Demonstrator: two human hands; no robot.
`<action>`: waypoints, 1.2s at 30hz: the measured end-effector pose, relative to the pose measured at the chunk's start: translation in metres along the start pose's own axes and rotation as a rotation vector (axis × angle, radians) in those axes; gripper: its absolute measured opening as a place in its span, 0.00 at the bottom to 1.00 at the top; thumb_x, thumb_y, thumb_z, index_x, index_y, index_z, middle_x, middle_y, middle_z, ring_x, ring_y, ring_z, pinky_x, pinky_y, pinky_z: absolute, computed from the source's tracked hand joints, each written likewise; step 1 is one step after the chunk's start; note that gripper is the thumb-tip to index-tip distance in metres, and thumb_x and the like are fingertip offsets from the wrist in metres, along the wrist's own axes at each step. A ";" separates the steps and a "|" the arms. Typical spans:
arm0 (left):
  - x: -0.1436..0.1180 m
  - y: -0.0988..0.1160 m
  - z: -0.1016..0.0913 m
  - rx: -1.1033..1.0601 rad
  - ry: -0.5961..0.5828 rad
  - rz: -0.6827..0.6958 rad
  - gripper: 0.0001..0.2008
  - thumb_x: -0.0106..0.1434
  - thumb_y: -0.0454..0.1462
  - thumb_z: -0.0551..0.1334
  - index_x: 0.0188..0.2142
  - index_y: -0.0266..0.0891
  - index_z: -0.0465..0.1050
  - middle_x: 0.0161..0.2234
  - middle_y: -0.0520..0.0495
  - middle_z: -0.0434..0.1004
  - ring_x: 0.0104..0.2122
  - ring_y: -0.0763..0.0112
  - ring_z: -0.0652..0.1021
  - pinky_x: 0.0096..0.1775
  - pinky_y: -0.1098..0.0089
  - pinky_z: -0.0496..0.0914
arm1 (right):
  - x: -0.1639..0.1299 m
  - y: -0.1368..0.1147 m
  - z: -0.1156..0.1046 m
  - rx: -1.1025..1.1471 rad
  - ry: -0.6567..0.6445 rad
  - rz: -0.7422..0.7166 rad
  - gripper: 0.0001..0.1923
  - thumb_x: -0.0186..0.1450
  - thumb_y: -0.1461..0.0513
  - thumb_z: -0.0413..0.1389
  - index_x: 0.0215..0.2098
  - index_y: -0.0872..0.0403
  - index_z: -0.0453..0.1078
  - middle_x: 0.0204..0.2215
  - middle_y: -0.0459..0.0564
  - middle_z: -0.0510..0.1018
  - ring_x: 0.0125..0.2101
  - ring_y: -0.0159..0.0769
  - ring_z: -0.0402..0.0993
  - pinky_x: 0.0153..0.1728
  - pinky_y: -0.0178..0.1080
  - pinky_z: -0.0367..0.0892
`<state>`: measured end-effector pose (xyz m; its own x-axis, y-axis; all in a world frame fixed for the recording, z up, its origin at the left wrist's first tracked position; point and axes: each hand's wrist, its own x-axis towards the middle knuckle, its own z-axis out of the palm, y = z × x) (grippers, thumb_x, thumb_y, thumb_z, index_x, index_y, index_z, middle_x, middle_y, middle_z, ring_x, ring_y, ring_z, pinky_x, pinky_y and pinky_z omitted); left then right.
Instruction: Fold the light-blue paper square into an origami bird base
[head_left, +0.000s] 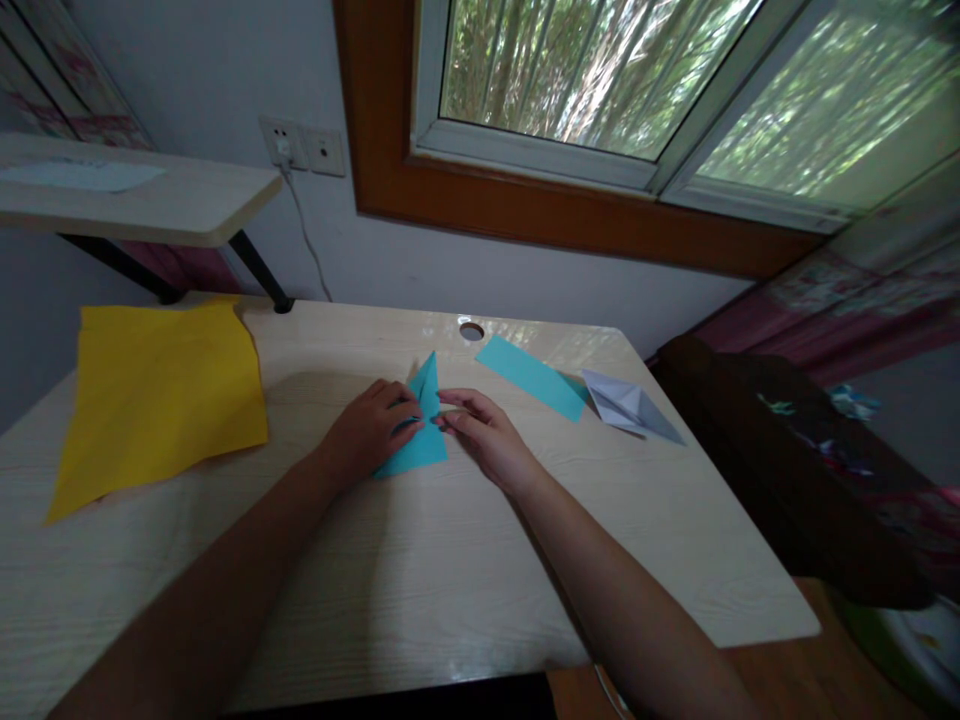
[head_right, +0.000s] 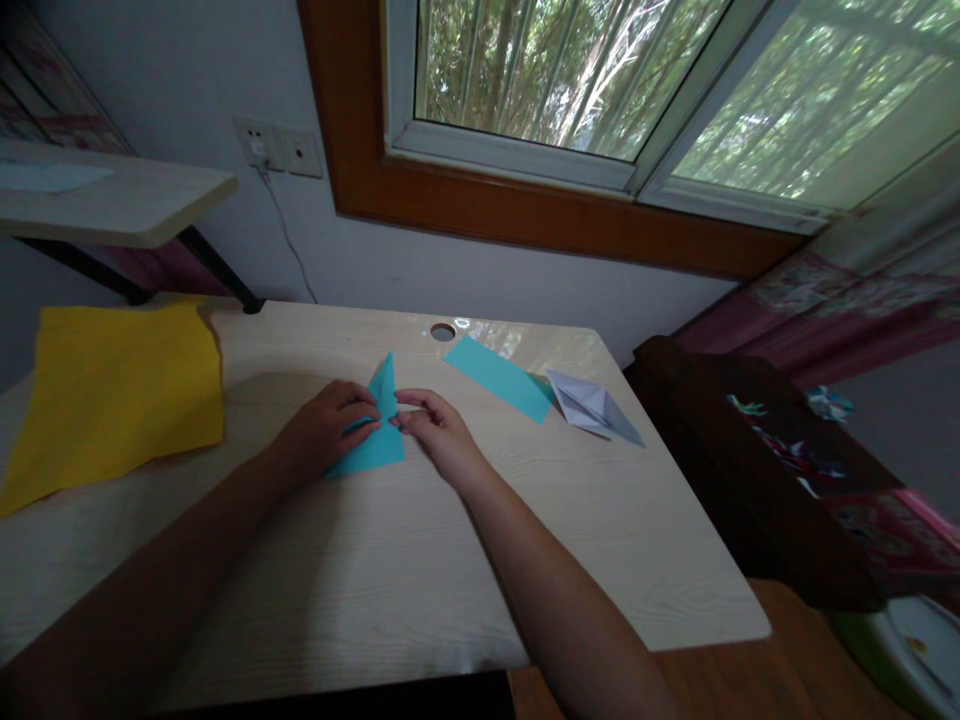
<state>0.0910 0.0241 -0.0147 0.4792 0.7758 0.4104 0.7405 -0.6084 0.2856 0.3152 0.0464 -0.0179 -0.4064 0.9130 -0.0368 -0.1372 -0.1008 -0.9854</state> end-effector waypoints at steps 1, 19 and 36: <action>0.000 0.001 0.000 -0.013 0.005 -0.004 0.08 0.72 0.40 0.59 0.44 0.42 0.76 0.46 0.43 0.75 0.47 0.59 0.73 0.52 0.57 0.70 | 0.000 0.000 0.000 0.009 -0.013 -0.003 0.19 0.61 0.57 0.63 0.50 0.49 0.74 0.42 0.49 0.83 0.42 0.38 0.79 0.47 0.43 0.73; 0.002 0.005 -0.001 -0.015 0.055 -0.105 0.15 0.66 0.49 0.65 0.36 0.41 0.66 0.39 0.44 0.69 0.42 0.57 0.72 0.47 0.56 0.70 | -0.005 -0.003 0.007 0.139 -0.218 -0.082 0.19 0.67 0.51 0.60 0.56 0.45 0.72 0.59 0.50 0.77 0.56 0.42 0.76 0.62 0.53 0.65; 0.001 0.006 -0.015 -0.586 0.385 -0.484 0.08 0.66 0.42 0.62 0.34 0.41 0.70 0.32 0.52 0.72 0.32 0.70 0.73 0.35 0.69 0.68 | 0.004 -0.002 -0.008 -0.150 0.170 -0.241 0.19 0.64 0.58 0.61 0.54 0.46 0.72 0.56 0.52 0.77 0.54 0.41 0.74 0.55 0.48 0.71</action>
<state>0.0892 0.0188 0.0004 -0.0994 0.9265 0.3629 0.4085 -0.2946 0.8639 0.3213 0.0536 -0.0173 -0.2205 0.9576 0.1854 -0.0709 0.1739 -0.9822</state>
